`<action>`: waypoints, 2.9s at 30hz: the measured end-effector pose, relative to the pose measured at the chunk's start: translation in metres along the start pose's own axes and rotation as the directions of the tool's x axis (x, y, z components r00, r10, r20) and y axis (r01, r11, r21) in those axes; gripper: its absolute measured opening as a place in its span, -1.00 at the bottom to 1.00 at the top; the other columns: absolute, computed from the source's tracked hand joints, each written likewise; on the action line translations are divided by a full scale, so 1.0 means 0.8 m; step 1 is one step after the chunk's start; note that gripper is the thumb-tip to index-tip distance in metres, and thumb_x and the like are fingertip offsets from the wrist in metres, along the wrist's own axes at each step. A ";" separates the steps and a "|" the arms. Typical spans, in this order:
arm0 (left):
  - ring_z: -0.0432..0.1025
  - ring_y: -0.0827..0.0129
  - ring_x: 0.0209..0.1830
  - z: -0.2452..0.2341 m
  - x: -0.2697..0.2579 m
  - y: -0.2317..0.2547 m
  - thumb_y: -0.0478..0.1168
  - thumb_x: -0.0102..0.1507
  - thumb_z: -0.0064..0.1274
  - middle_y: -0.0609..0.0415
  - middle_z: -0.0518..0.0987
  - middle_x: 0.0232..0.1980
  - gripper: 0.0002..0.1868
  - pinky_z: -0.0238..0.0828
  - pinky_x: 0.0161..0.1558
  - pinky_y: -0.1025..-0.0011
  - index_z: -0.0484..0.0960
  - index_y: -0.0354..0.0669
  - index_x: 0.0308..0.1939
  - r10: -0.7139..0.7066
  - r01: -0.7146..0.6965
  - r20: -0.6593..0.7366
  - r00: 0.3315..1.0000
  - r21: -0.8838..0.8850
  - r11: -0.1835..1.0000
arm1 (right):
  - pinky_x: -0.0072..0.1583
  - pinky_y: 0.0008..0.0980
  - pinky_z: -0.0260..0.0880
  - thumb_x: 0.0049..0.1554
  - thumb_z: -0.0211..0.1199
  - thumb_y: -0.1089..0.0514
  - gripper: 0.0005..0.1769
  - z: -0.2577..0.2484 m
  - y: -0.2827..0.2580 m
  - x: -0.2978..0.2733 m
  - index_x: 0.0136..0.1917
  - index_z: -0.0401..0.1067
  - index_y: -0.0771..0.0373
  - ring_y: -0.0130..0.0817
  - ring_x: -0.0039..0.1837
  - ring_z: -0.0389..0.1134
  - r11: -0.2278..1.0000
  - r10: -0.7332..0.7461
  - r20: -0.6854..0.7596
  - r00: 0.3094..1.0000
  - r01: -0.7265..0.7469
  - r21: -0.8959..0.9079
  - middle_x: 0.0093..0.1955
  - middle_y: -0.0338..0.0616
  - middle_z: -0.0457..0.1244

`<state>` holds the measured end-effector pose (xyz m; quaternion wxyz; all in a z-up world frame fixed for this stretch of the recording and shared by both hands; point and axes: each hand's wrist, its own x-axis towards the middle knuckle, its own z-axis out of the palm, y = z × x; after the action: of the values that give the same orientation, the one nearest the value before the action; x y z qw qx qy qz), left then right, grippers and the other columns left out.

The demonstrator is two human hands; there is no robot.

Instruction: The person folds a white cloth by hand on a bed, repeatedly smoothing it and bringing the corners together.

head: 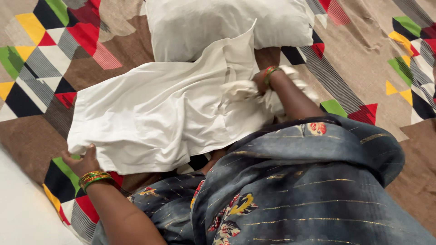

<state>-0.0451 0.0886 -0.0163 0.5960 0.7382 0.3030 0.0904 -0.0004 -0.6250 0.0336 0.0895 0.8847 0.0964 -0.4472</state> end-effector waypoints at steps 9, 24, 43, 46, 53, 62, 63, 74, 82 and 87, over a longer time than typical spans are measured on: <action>0.33 -0.33 0.37 0.014 -0.054 0.039 0.09 0.03 0.47 -0.47 0.18 0.53 0.43 0.28 0.33 -0.04 -0.29 -0.19 0.66 -0.337 0.279 -0.028 0.941 0.626 0.728 | 0.36 -0.08 0.35 -0.33 0.61 0.12 0.22 -0.012 -0.178 -0.005 0.55 0.17 -0.14 -0.04 0.45 0.27 0.972 -0.129 -0.017 0.991 0.130 0.195 0.50 -0.10 0.17; 0.58 0.13 -0.03 0.029 -0.042 0.029 -0.07 0.32 0.21 -0.14 0.62 0.08 -0.46 0.51 -0.07 0.14 0.50 -0.39 0.23 -0.159 0.228 0.282 0.946 -0.229 0.946 | 0.20 -0.15 0.47 -0.28 0.54 0.02 -0.09 -0.002 -0.171 -0.033 0.37 0.40 -0.12 -0.09 0.23 0.44 0.960 -0.097 -0.197 0.976 0.144 0.242 0.19 -0.10 0.41; 0.42 -0.05 0.45 -0.055 -0.052 0.091 0.16 0.33 0.09 -0.13 0.47 0.39 -0.26 0.44 0.51 -0.11 0.36 -0.25 0.43 0.263 -0.175 -0.106 0.959 -0.952 0.252 | 0.18 -0.29 0.53 -0.06 0.56 0.12 -0.47 -0.114 -0.127 -0.106 0.17 0.53 0.25 -0.24 0.12 0.50 0.569 -0.166 -0.820 0.548 0.732 0.374 0.09 -0.03 0.45; 0.42 -0.03 0.48 -0.077 -0.067 0.123 0.20 0.35 0.09 -0.16 0.48 0.39 -0.24 0.44 0.57 -0.12 0.36 -0.26 0.44 0.399 -0.307 -0.186 0.898 -0.915 0.263 | 0.23 -0.25 0.48 -0.10 0.56 0.13 -0.27 -0.123 -0.130 -0.125 0.30 0.39 0.36 -0.21 0.23 0.41 0.299 -0.196 -0.896 0.399 0.894 0.333 0.20 -0.02 0.38; 0.36 0.27 0.50 -0.122 -0.143 0.214 0.25 0.40 0.00 0.06 0.42 0.48 -0.28 0.28 0.54 0.11 0.35 -0.05 0.51 0.639 -0.396 -0.182 0.747 -0.895 0.207 | 0.22 -0.26 0.48 -0.06 0.54 0.15 -0.32 -0.126 -0.107 -0.163 0.28 0.40 0.36 -0.22 0.22 0.42 0.368 -0.097 -0.901 0.423 0.856 0.363 0.19 -0.02 0.38; 0.30 0.39 0.60 -0.133 -0.116 0.183 0.26 0.48 -0.42 0.17 0.35 0.56 -0.35 0.21 0.63 0.13 0.33 0.07 0.52 0.824 -0.646 -0.143 0.549 -0.698 0.309 | 0.21 -0.27 0.48 -0.02 0.51 0.16 -0.39 -0.135 -0.065 -0.193 0.26 0.41 0.36 -0.23 0.20 0.42 0.430 0.037 -0.895 0.444 0.802 0.416 0.18 -0.03 0.38; 0.33 0.38 0.57 -0.117 -0.103 0.178 0.22 0.49 -0.35 0.14 0.39 0.53 -0.38 0.21 0.61 0.16 0.34 0.02 0.51 0.763 -0.523 -0.112 0.636 -0.790 0.320 | 0.21 -0.27 0.48 -0.02 0.51 0.17 -0.40 -0.133 -0.059 -0.184 0.25 0.41 0.36 -0.24 0.20 0.42 0.433 0.053 -0.887 0.459 0.790 0.434 0.17 -0.03 0.38; 0.31 0.23 0.47 0.045 -0.002 0.076 0.23 0.29 0.14 -0.04 0.34 0.50 -0.04 0.26 0.43 0.11 -0.05 0.07 0.60 -0.035 0.207 0.224 0.974 -0.816 0.540 | 0.20 -0.28 0.48 0.03 0.47 0.19 -0.48 -0.082 -0.026 -0.058 0.23 0.42 0.36 -0.26 0.17 0.42 0.584 0.329 -0.672 0.663 0.416 0.697 0.16 -0.05 0.37; 0.51 0.36 0.05 0.117 -0.027 0.067 -0.03 0.25 0.24 -0.01 0.59 0.20 -0.16 0.45 -0.05 0.32 0.25 -0.12 0.55 0.093 0.034 0.334 0.938 -0.356 0.934 | 0.19 -0.28 0.48 0.07 0.45 0.21 -0.54 -0.140 -0.058 -0.144 0.21 0.44 0.36 -0.27 0.16 0.42 0.471 0.404 -0.868 0.289 0.748 0.468 0.14 -0.06 0.37; 0.43 0.08 0.36 0.169 -0.069 0.054 -0.07 0.20 0.37 -0.15 0.48 0.37 -0.19 0.41 0.35 0.17 0.36 -0.13 0.47 0.465 -0.555 0.414 0.782 0.125 0.822 | 0.19 -0.29 0.48 0.09 0.43 0.22 -0.58 -0.190 -0.101 -0.186 0.19 0.44 0.36 -0.28 0.15 0.42 0.428 0.277 -0.927 0.252 0.831 0.354 0.13 -0.06 0.37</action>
<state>-0.0073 -0.0583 -0.0005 0.5003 0.8626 -0.0173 0.0732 0.0104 -0.5230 0.2368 -0.5286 0.8292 0.0899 0.1581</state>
